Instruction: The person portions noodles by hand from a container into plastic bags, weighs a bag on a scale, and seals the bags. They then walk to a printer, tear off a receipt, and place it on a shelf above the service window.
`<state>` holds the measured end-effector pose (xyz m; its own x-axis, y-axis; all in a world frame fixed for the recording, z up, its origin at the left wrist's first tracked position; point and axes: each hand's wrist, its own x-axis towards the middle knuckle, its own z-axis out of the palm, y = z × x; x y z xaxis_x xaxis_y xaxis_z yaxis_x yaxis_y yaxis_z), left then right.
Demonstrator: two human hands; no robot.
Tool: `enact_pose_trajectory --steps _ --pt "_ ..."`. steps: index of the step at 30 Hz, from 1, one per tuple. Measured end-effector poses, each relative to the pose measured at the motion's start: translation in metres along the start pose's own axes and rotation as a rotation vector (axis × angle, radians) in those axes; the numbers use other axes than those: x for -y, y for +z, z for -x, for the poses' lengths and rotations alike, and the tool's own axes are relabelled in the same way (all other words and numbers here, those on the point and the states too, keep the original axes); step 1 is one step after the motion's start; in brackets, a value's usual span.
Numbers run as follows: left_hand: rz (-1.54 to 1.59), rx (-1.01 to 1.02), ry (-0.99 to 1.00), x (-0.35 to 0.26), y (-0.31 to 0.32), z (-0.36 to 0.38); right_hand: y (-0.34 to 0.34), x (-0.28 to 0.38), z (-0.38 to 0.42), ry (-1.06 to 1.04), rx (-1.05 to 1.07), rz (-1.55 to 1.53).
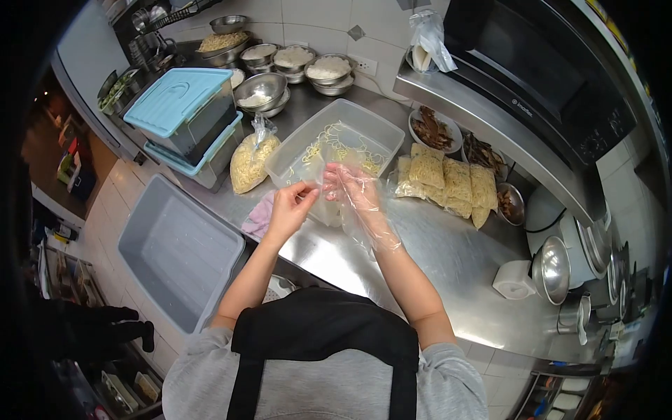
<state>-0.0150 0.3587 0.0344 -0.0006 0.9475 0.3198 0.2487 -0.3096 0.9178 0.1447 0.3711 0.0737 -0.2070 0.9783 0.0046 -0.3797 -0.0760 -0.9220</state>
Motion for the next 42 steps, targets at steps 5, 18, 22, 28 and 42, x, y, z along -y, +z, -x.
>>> enact_pose_trajectory --steps 5,18,22,28,42 --pt "0.094 0.097 -0.072 0.012 -0.014 0.006 0.0 -0.011 0.003 0.004 0.194 0.138" --pt "-0.26 0.011 -0.048 0.005 -0.027 0.023 -0.012 -0.048 0.013 -0.193 0.192 0.432" --pt "-0.148 0.099 0.209 0.0 0.013 0.024 -0.015 -0.03 0.02 -0.218 0.191 0.544" --pt "0.124 0.164 0.112 -0.001 0.023 0.001 -0.069 0.021 0.051 -0.467 -0.209 0.831" --pt "-0.36 0.27 0.665 -0.066 0.058 -0.033 -0.069 0.045 0.09 -0.557 -0.281 0.83"
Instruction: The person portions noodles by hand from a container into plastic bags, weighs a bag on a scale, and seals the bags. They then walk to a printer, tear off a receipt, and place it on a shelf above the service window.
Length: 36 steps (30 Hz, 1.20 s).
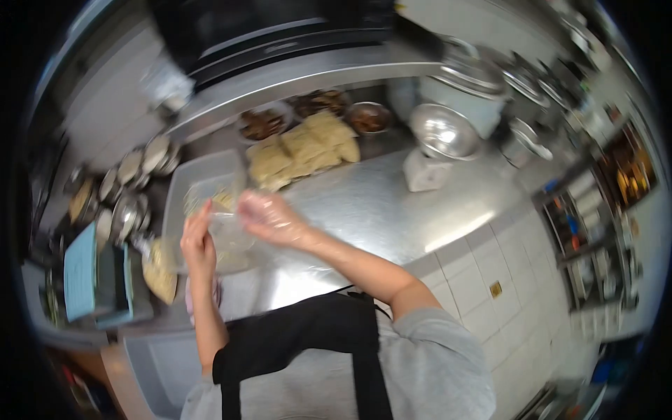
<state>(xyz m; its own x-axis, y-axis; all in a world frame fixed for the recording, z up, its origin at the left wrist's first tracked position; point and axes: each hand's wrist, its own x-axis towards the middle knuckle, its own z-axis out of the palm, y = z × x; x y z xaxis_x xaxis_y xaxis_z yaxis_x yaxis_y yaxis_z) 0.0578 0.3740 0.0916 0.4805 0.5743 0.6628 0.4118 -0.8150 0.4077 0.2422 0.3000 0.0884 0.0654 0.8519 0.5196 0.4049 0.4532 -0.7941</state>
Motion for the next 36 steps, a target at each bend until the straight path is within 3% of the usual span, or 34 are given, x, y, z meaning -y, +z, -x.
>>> enact_pose_trajectory --steps 2,4,8,10,12,14,16,17,20,22,24,25,26,28,30,32,34,36 --pt "-0.103 -0.084 -0.117 0.014 -0.017 -0.003 -0.004 -0.02 -0.002 0.016 -0.004 -0.036" --pt "-0.128 -0.33 -0.092 0.035 -0.034 0.001 -0.011 -0.022 -0.006 0.098 -0.06 -0.192" --pt "-0.127 -0.42 -0.207 0.048 -0.046 0.024 -0.005 -0.018 -0.018 0.278 -0.001 -0.304" --pt "-0.127 -0.312 -0.233 0.045 -0.04 0.035 0.013 -0.015 -0.024 0.313 0.034 -0.288" --pt "-0.141 -0.248 -0.238 0.039 -0.032 0.04 0.042 0.002 -0.031 -0.001 0.081 -0.037" --pt "-0.144 -0.178 -0.24 0.031 -0.027 0.04 0.063 0.014 -0.038 0.017 0.175 0.028" --pt "-0.105 -0.107 -0.181 0.024 -0.031 0.039 0.082 -0.001 -0.044 -0.154 0.119 0.17" --pt "-0.116 -0.115 -0.193 0.028 -0.039 0.042 0.087 -0.02 -0.057 -0.071 0.211 0.262" --pt "-0.28 -0.04 -0.259 0.046 -0.069 0.045 0.081 -0.015 -0.086 -0.082 0.28 0.325" --pt "-0.299 0.0 -0.26 0.057 -0.087 0.043 0.082 -0.009 -0.109 -0.092 0.425 0.211" --pt "-0.305 -0.092 -0.269 0.065 -0.109 0.043 0.087 -0.003 -0.133 0.152 0.516 -0.04" --pt "-0.282 -0.249 -0.299 0.064 -0.124 0.042 0.087 -0.01 -0.145 0.294 0.523 -0.189" --pt "-0.257 -0.406 -0.325 0.064 -0.134 0.042 0.092 -0.03 -0.159 0.288 0.533 -0.191" --pt "-0.24 -0.468 -0.363 0.067 -0.144 0.046 0.11 -0.093 -0.178 0.375 0.605 0.339" --pt "-0.223 -0.532 -0.398 0.07 -0.15 0.052 0.124 -0.138 -0.17 0.409 0.731 0.52" --pt "-0.162 -0.545 -0.391 0.072 -0.15 0.055 0.141 -0.139 -0.158 0.389 1.0 0.823" --pt "-0.161 -0.553 -0.408 0.076 -0.152 0.057 0.156 -0.126 -0.127 0.27 0.943 0.967" --pt "0.047 -0.614 -0.551 0.077 -0.152 0.056 0.176 -0.128 -0.115 0.163 0.883 1.105"
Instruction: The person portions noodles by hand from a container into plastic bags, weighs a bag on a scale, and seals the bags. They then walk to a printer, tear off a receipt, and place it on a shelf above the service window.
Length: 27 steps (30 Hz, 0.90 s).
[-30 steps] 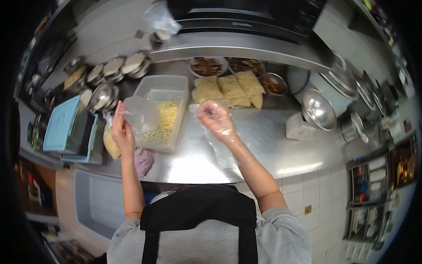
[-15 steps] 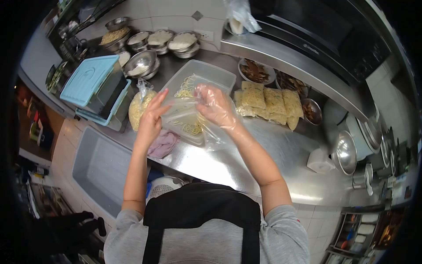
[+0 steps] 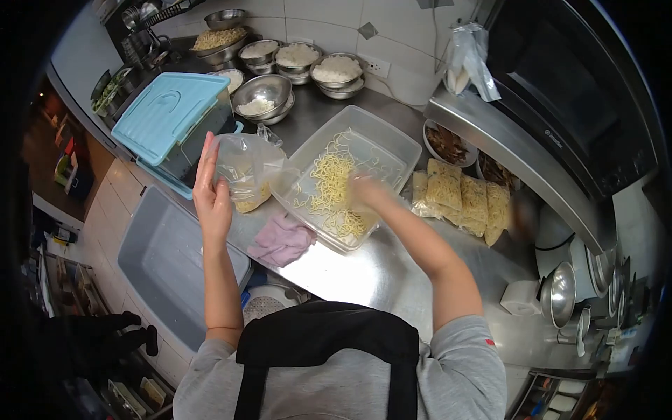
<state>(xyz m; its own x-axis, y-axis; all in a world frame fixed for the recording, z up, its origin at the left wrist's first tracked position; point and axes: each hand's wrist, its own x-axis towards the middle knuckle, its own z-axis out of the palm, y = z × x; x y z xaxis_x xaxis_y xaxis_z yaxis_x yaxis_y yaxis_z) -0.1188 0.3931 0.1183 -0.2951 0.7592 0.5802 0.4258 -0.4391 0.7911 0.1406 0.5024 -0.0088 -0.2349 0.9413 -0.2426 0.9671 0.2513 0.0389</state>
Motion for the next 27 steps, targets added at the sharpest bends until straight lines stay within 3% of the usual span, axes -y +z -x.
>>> enact_pose_trajectory --steps 2,3,5,6,8,10,11,13,14,16,17,19,21,23,24,26,27 --pt "0.008 -0.009 0.02 0.009 0.002 -0.005 0.022 0.008 -0.018 -0.231 0.113 -0.068" --pt "0.016 -0.023 0.051 0.013 0.002 -0.008 0.018 0.011 -0.019 -0.229 0.118 -0.067" --pt "0.046 -0.02 0.008 0.017 0.001 -0.012 0.005 0.011 -0.022 -0.685 0.194 -0.216" --pt "0.074 -0.018 -0.033 0.019 0.001 -0.014 -0.015 0.011 -0.02 -0.685 0.199 -0.216" --pt "0.074 -0.016 0.006 0.03 0.005 -0.017 -0.061 0.004 -0.025 -0.655 0.391 -0.741" --pt "0.072 -0.011 0.049 0.04 0.01 -0.018 -0.04 -0.021 -0.084 -0.453 0.205 -0.691" --pt "0.117 0.017 0.015 0.043 0.015 -0.017 -0.028 -0.027 -0.105 -0.454 0.206 -0.692" --pt "0.16 0.063 -0.017 0.043 0.02 -0.018 -0.023 -0.027 -0.128 -0.131 -0.164 -0.461" --pt "0.159 0.059 -0.016 0.043 0.021 -0.018 -0.016 -0.024 -0.135 -0.136 -0.166 -0.459" --pt "0.103 0.071 0.003 0.046 0.019 -0.018 -0.012 0.001 -0.131 0.062 -0.206 -0.404" --pt "0.039 0.061 0.107 0.05 0.017 -0.018 -0.004 0.012 -0.13 0.057 -0.202 -0.403" --pt "0.08 0.061 0.029 0.051 0.01 -0.018 0.009 0.035 -0.12 -0.171 -0.273 -0.389" --pt "0.135 0.069 -0.049 0.053 0.008 -0.016 -0.014 0.046 -0.079 -0.493 0.095 -0.357" --pt "0.1 0.07 0.021 0.059 0.007 -0.018 -0.03 0.044 -0.04 -0.78 0.362 -0.352" --pt "0.107 0.075 0.018 0.058 0.009 -0.017 -0.021 0.034 -0.027 -0.771 0.365 -0.352" --pt "0.138 0.083 0.011 0.054 0.014 -0.016 -0.006 0.01 -0.004 -1.048 0.222 -0.042" --pt "0.137 0.079 0.014 0.05 0.016 -0.018 -0.009 0.009 0.009 -1.05 0.218 -0.038"
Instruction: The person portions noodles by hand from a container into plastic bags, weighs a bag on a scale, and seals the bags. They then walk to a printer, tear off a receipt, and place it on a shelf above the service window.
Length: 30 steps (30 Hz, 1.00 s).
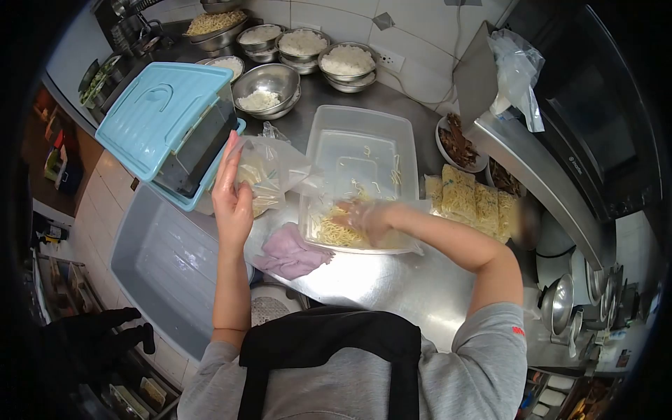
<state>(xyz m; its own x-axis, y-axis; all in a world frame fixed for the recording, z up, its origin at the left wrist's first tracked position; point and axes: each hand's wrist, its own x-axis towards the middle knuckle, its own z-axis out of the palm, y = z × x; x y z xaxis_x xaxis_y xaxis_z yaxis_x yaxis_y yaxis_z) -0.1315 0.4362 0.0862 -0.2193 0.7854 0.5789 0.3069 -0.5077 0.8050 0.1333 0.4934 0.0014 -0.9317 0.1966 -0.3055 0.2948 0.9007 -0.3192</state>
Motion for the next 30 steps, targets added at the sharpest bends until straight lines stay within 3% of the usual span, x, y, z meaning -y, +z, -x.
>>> enact_pose_trajectory --steps 2,3,5,9,12,13,14,15,17,18,19,21,22,23,25,26,27,30 --pt "-0.074 0.037 -0.006 -0.012 0.007 -0.004 -0.007 0.025 0.014 0.251 0.096 0.295" --pt "-0.08 0.033 -0.004 -0.015 0.012 -0.007 -0.006 0.027 0.013 0.244 0.092 0.297" --pt "-0.228 0.011 0.179 -0.02 0.027 -0.021 -0.005 0.027 0.006 0.419 0.067 0.025" --pt "-0.376 -0.096 0.385 -0.02 0.07 -0.046 0.019 0.008 -0.006 0.491 -0.094 0.037" --pt "-0.589 0.01 0.421 -0.013 0.102 -0.047 0.019 -0.018 0.0 0.521 -0.282 -0.224" --pt "-0.588 0.012 0.429 0.001 0.112 -0.044 0.017 -0.024 0.007 0.518 -0.398 -0.491" --pt "-0.669 0.14 0.445 0.019 0.122 -0.04 0.017 -0.027 0.015 0.508 -0.512 -0.76" --pt "-0.749 0.271 0.46 0.034 0.131 -0.036 0.012 -0.021 0.028 0.513 -0.52 -0.763" --pt "-0.74 0.386 0.47 0.054 0.145 -0.026 -0.006 -0.002 0.057 0.431 -0.796 -1.094" --pt "-0.738 0.494 0.471 0.052 0.147 -0.022 -0.01 -0.012 0.056 0.284 -0.731 -1.279" --pt "-0.738 0.499 0.477 0.051 0.15 -0.02 -0.011 -0.018 0.063 0.283 -0.739 -1.281" --pt "-0.655 0.722 0.452 0.045 0.156 -0.013 -0.019 -0.02 0.079 0.365 -0.645 -1.302" --pt "-0.657 0.724 0.454 0.039 0.157 -0.009 -0.002 -0.007 0.082 -0.036 -1.054 -1.399" --pt "-0.484 0.751 0.46 0.034 0.158 -0.005 -0.006 -0.006 0.079 -0.041 -1.054 -1.399" --pt "-0.316 0.772 0.462 0.03 0.159 0.002 -0.04 0.016 0.07 0.509 -1.076 -1.914" --pt "-0.273 0.752 0.407 0.029 0.159 0.006 -0.015 -0.017 0.057 0.391 -1.233 -1.988" --pt "-0.229 0.732 0.35 0.028 0.16 0.01 -0.022 -0.011 0.054 0.388 -1.226 -1.989" --pt "-0.281 0.639 0.284 0.025 0.167 0.022 -0.039 0.022 0.031 0.274 -1.519 -2.158"
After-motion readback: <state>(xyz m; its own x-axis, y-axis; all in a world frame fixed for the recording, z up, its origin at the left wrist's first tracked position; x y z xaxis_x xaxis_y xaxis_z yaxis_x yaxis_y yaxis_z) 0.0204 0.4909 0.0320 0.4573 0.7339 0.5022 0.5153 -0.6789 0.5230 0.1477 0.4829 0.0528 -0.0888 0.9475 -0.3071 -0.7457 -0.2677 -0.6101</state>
